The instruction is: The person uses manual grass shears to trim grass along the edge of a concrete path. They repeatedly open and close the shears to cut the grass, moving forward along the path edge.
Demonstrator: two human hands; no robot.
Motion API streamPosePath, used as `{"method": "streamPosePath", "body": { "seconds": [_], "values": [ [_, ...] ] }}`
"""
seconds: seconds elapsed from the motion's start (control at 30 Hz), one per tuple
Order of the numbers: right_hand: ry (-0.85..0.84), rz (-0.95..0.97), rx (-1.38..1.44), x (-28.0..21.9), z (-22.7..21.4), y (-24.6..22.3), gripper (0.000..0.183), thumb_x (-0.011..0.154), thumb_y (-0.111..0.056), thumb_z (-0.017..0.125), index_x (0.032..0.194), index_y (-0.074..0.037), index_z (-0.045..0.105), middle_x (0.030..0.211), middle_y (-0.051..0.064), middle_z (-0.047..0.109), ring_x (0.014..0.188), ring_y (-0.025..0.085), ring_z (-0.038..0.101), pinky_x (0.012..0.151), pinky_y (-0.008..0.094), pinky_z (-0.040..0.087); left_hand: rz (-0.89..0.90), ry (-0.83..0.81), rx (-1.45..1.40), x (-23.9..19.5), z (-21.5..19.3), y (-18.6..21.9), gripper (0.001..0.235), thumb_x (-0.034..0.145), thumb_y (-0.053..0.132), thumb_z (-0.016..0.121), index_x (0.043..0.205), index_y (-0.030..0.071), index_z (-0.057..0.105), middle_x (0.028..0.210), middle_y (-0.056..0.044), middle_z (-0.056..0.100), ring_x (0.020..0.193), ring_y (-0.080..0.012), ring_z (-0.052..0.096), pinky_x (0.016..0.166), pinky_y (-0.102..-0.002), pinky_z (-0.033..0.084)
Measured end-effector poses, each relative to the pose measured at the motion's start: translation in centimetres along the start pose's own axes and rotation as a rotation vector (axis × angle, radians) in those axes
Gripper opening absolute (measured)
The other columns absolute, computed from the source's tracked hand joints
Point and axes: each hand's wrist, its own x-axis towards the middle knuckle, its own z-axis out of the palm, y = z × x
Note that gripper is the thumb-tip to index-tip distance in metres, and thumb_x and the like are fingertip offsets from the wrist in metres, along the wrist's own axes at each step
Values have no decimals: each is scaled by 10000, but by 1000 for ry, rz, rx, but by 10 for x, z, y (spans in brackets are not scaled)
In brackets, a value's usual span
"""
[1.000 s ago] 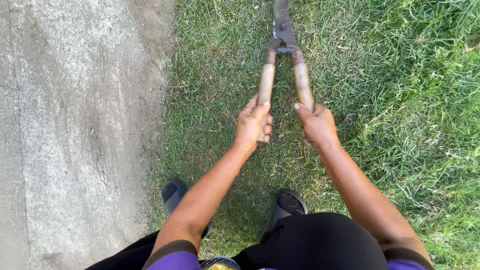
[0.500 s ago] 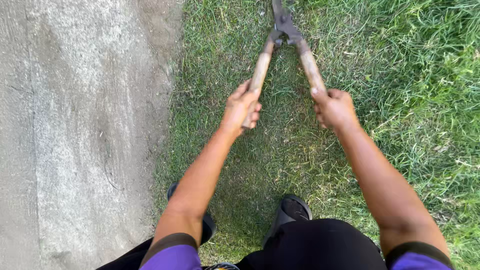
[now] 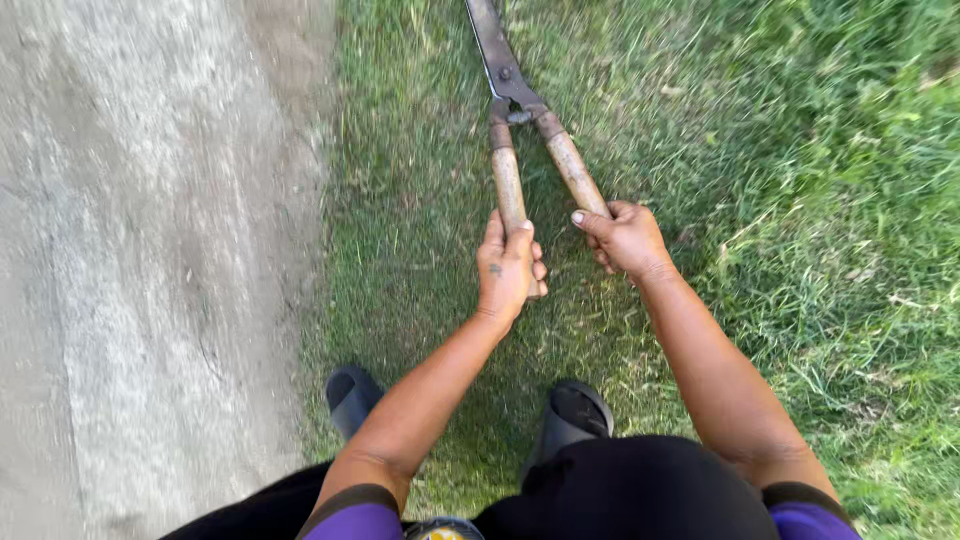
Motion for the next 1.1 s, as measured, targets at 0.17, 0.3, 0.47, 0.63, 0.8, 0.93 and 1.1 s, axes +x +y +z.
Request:
{"method": "streamPosePath", "body": {
  "seconds": [0.17, 0.3, 0.47, 0.63, 0.8, 0.93, 1.1],
  "values": [
    [20, -39, 34, 10, -12, 15, 366, 922, -329, 757, 1019, 9, 655, 642, -6, 594, 441, 79, 494, 359, 266, 368, -32, -8, 119, 6, 18, 6, 361, 1003, 225, 546, 1335, 174, 416, 694, -1, 505, 442, -100, 503, 320, -302, 449],
    [91, -56, 281, -16, -4, 51, 315, 942, -318, 717, 1013, -32, 604, 644, 0, 574, 441, 92, 502, 365, 261, 386, -31, -130, 366, -7, 20, 6, 544, 978, 239, 556, 1465, 209, 316, 669, 14, 492, 424, -100, 499, 319, -310, 445],
    [250, -101, 547, -54, -1, 106, 276, 968, -275, 693, 933, -49, 537, 653, 15, 536, 443, 103, 485, 356, 279, 394, 175, -426, 737, -12, 43, -22, 630, 1028, 292, 542, 1570, 148, 255, 794, -131, 667, 530, -227, 661, 417, -369, 549],
    [380, -184, 654, -95, -8, 139, 287, 976, -215, 689, 899, -25, 488, 638, 26, 540, 446, 107, 488, 351, 285, 384, 469, -666, 803, -40, 56, -47, 703, 1044, 310, 598, 1605, 112, 222, 915, -239, 734, 731, -325, 757, 629, -390, 599],
    [260, -75, 233, -120, -11, 122, 238, 911, -213, 712, 958, -33, 562, 579, 22, 550, 406, 120, 489, 334, 300, 363, -28, -452, 417, -81, 3, -33, 609, 1017, 251, 546, 1579, 226, 313, 709, -32, 531, 481, -131, 505, 374, -321, 432],
    [37, -32, 98, -120, 0, 91, 295, 921, -279, 713, 970, -18, 587, 576, 12, 574, 412, 106, 526, 348, 279, 397, -292, -244, 160, -86, -50, -3, 628, 980, 232, 545, 1566, 310, 333, 688, 13, 518, 456, -95, 499, 345, -293, 451],
    [64, 76, -58, -128, -24, 88, 291, 883, -334, 712, 1036, -98, 635, 582, 20, 590, 406, 112, 504, 354, 282, 412, -337, -306, 312, -71, -106, 30, 620, 976, 213, 558, 1567, 277, 380, 710, -4, 550, 466, -101, 512, 343, -295, 447]
  ]
}}
